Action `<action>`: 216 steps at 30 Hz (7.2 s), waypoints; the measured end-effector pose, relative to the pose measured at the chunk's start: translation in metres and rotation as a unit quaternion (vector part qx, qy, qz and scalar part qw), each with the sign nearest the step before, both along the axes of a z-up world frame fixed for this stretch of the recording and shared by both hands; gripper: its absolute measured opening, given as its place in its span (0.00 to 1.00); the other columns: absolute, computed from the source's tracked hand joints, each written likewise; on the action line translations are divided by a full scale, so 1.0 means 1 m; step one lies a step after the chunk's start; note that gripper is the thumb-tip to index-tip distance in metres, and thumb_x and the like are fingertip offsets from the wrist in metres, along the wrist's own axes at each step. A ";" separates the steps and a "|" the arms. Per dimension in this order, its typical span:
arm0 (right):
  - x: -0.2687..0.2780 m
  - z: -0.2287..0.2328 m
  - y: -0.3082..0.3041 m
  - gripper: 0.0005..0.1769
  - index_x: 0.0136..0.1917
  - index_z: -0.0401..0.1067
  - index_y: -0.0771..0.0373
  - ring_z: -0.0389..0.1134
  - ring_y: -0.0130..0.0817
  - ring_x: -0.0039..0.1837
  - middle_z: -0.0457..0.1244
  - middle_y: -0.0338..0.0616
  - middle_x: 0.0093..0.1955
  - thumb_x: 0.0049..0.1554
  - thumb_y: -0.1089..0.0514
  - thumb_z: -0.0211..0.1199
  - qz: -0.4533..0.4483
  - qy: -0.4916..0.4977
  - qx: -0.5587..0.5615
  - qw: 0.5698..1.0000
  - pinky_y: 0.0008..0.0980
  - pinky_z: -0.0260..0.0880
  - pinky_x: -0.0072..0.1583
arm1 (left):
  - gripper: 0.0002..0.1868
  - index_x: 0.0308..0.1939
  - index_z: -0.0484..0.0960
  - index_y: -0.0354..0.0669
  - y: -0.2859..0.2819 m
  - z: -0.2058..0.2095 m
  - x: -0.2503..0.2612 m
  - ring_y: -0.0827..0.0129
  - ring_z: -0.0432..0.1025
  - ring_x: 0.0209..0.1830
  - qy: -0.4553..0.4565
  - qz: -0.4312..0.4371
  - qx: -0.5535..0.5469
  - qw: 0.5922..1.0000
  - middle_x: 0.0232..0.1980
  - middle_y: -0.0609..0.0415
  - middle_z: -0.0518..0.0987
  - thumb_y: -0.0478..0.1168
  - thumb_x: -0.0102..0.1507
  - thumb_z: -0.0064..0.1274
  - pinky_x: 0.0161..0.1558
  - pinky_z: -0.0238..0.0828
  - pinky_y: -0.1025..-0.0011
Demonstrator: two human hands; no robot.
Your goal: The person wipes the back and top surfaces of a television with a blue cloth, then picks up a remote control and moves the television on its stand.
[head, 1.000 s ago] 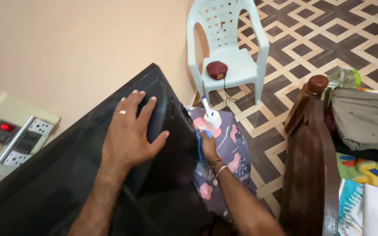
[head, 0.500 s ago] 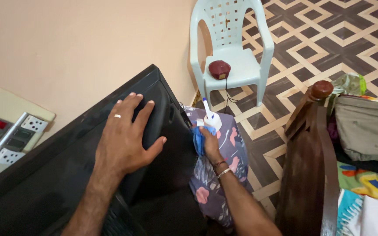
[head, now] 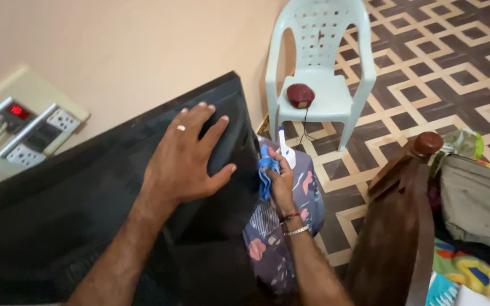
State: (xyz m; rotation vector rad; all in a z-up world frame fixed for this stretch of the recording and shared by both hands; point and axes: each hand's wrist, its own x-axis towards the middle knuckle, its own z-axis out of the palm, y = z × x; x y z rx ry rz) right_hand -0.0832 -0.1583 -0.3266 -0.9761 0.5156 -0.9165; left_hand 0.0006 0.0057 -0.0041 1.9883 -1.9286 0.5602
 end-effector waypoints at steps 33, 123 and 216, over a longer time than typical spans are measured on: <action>0.021 0.155 0.010 0.12 0.57 0.73 0.73 0.64 0.27 0.50 0.66 0.43 0.48 0.68 0.60 0.59 -0.070 -0.040 -0.169 0.982 0.32 0.64 0.52 | 0.36 0.65 0.72 0.34 0.003 -0.002 0.004 0.41 0.63 0.72 0.026 -0.013 -0.001 1.000 0.69 0.33 0.70 0.46 0.55 0.61 0.73 0.54 0.47; -0.125 -0.049 0.202 0.36 0.72 0.68 0.66 0.61 0.29 0.64 0.63 0.39 0.64 0.64 0.37 0.53 0.205 0.170 -0.005 0.964 0.31 0.62 0.67 | 0.37 0.74 0.67 0.38 0.095 -0.031 -0.027 0.44 0.64 0.75 0.039 -0.086 -0.031 0.995 0.71 0.38 0.70 0.45 0.63 0.59 0.76 0.57 0.47; -0.175 -0.124 0.209 0.45 0.79 0.62 0.57 0.60 0.37 0.66 0.62 0.39 0.63 0.50 0.42 0.54 0.281 0.133 -0.854 0.417 0.41 0.56 0.69 | 0.37 0.76 0.62 0.44 0.105 -0.047 -0.030 0.47 0.75 0.65 0.272 -0.017 -0.180 0.945 0.63 0.42 0.80 0.37 0.61 0.51 0.66 0.72 0.55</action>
